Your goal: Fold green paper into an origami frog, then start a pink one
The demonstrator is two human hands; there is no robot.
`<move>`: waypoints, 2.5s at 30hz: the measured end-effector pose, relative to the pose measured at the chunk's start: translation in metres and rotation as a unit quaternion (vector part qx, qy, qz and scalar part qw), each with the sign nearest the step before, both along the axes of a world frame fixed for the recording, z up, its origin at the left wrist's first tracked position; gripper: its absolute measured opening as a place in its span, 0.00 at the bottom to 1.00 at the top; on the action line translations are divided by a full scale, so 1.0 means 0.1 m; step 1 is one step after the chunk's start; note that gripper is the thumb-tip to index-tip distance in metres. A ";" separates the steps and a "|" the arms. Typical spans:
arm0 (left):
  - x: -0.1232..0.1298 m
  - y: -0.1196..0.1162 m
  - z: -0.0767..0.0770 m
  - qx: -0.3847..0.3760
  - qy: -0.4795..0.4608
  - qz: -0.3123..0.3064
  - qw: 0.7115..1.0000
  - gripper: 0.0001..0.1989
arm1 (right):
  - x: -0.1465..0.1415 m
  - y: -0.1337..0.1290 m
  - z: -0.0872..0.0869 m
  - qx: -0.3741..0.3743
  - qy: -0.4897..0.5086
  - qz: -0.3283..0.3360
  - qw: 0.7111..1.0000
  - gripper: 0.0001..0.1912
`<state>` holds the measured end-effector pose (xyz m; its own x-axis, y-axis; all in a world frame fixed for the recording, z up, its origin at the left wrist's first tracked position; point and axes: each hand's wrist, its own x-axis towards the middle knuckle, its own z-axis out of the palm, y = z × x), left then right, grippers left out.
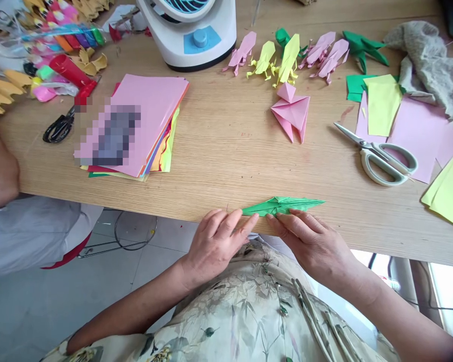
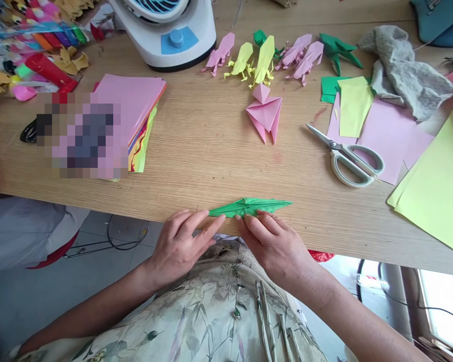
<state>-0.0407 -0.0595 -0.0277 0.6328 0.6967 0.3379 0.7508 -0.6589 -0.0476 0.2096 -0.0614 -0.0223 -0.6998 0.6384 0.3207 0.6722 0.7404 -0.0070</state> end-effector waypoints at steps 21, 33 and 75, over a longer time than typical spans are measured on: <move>-0.03 -0.04 0.01 -0.047 0.002 -0.004 0.999 0.19 | -0.01 -0.03 0.01 -0.041 0.027 -0.004 0.999 0.20; -0.07 0.10 0.13 -0.121 -0.103 -0.007 0.987 0.12 | -0.06 -0.13 -0.14 -0.043 0.040 -0.032 0.998 0.21; 0.77 0.87 0.39 -0.588 -0.466 -0.025 0.661 0.12 | 0.05 0.17 0.16 -0.390 0.604 -0.153 0.679 0.15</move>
<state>0.0366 0.0277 0.0109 0.5641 0.8102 -0.1595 0.0693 0.1460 0.9868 0.2143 -0.0440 -0.0066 -0.0233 0.9995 0.0234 -0.0497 0.0222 -0.9985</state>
